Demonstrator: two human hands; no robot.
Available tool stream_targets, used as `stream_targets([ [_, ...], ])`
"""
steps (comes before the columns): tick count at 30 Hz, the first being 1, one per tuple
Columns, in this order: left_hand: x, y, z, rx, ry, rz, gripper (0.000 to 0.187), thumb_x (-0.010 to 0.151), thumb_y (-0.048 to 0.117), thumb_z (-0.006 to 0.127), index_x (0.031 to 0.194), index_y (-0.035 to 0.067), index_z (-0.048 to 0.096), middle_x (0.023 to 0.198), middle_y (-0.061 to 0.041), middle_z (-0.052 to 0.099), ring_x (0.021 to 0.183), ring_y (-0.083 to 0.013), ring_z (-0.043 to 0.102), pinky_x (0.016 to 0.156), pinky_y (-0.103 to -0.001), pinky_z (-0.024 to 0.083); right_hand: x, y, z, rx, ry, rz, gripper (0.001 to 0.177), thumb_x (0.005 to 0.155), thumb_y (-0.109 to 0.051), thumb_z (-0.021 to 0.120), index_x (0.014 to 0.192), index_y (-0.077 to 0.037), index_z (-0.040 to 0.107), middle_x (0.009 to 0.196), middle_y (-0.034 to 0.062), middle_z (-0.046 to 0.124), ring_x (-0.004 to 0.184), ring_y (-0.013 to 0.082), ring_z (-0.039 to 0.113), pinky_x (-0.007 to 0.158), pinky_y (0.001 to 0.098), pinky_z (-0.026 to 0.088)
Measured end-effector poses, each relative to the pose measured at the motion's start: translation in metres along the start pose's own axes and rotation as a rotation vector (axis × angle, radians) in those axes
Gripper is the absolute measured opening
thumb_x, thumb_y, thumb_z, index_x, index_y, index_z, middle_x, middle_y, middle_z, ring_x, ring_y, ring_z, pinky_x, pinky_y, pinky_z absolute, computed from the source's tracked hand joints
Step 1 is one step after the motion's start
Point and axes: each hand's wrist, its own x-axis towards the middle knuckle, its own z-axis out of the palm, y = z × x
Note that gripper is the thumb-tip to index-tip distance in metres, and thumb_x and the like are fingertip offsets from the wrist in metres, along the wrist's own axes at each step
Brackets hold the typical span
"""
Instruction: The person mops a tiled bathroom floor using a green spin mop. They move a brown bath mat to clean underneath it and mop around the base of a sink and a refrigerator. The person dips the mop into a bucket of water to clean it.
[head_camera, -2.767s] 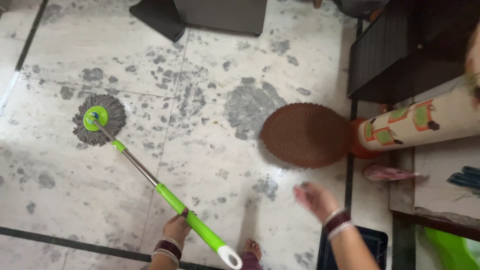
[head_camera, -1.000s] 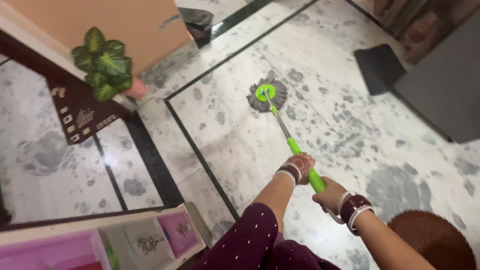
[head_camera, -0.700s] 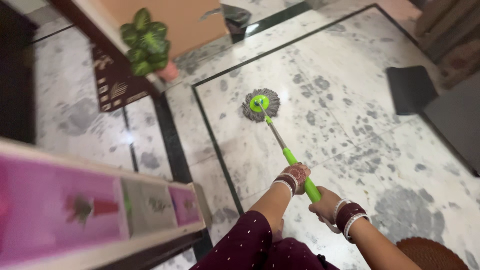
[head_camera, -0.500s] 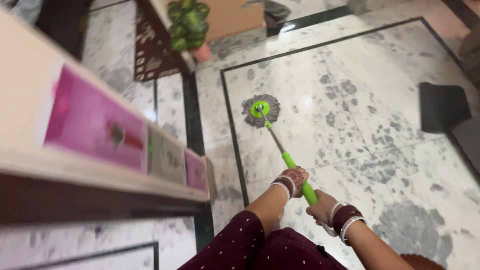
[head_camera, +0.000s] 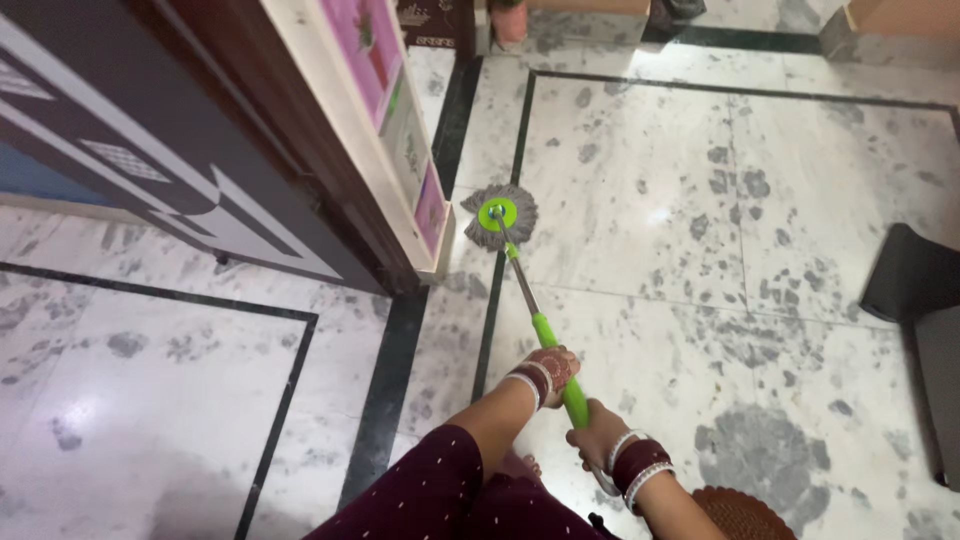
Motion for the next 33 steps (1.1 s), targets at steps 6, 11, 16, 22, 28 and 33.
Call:
stream_targets([
  [6, -0.071, 0.037, 0.016, -0.034, 0.057, -0.033, 0.038, 0.080, 0.027, 0.072, 0.113, 0.009, 0.065, 0.118, -0.011, 0.066, 0.120, -0.0284, 0.060, 0.107, -0.040, 0.048, -0.050, 0.025, 0.059, -0.025, 0.024, 0.000, 0.047, 0.087, -0.012, 0.068, 0.129, 0.001, 0.052, 0.078, 0.0147, 0.069, 0.057, 0.0217, 0.066, 0.052, 0.0356, 0.058],
  [11, -0.132, 0.067, 0.051, 0.020, 0.037, -0.029, 0.036, 0.083, 0.028, 0.069, 0.114, 0.010, 0.065, 0.118, -0.011, 0.066, 0.120, -0.0278, 0.060, 0.106, -0.039, 0.049, -0.091, 0.052, 0.116, -0.086, 0.016, 0.036, 0.048, 0.088, -0.012, 0.069, 0.130, -0.001, 0.051, 0.082, 0.0136, 0.070, 0.059, 0.0211, 0.066, 0.054, 0.0347, 0.060],
  [16, -0.193, 0.106, 0.114, -0.076, 0.133, -0.064, 0.032, 0.082, 0.025, 0.065, 0.111, 0.013, 0.066, 0.119, -0.009, 0.067, 0.121, -0.0268, 0.060, 0.106, -0.040, 0.048, -0.146, 0.088, 0.185, -0.057, 0.020, -0.005, 0.046, 0.087, -0.010, 0.067, 0.128, 0.004, 0.051, 0.081, 0.0160, 0.070, 0.058, 0.0226, 0.068, 0.053, 0.0370, 0.060],
  [22, -0.279, 0.169, 0.148, -0.017, 0.058, 0.008, 0.035, 0.080, 0.028, 0.068, 0.108, 0.008, 0.063, 0.114, -0.014, 0.065, 0.114, -0.0300, 0.061, 0.102, -0.041, 0.048, -0.226, 0.134, 0.250, -0.107, -0.022, 0.007, 0.048, 0.089, -0.013, 0.066, 0.131, 0.003, 0.049, 0.080, 0.0163, 0.072, 0.058, 0.0222, 0.068, 0.053, 0.0362, 0.058],
  [28, -0.322, 0.232, 0.185, -0.064, 0.156, 0.080, 0.027, 0.079, 0.027, 0.068, 0.100, 0.011, 0.065, 0.103, -0.012, 0.068, 0.103, -0.0308, 0.065, 0.096, -0.043, 0.052, -0.260, 0.208, 0.272, -0.118, -0.086, -0.010, 0.058, 0.091, -0.025, 0.068, 0.138, 0.000, 0.047, 0.081, 0.0148, 0.072, 0.059, 0.0214, 0.068, 0.055, 0.0357, 0.059],
  [33, -0.332, 0.288, 0.204, -0.039, 0.189, 0.100, 0.025, 0.075, 0.030, 0.071, 0.093, 0.013, 0.066, 0.096, -0.012, 0.067, 0.096, -0.0317, 0.066, 0.088, -0.045, 0.055, -0.276, 0.284, 0.278, -0.309, -0.079, -0.130, 0.073, 0.095, -0.053, 0.070, 0.145, -0.004, 0.049, 0.098, 0.0083, 0.076, 0.075, 0.0115, 0.072, 0.073, 0.0310, 0.057],
])
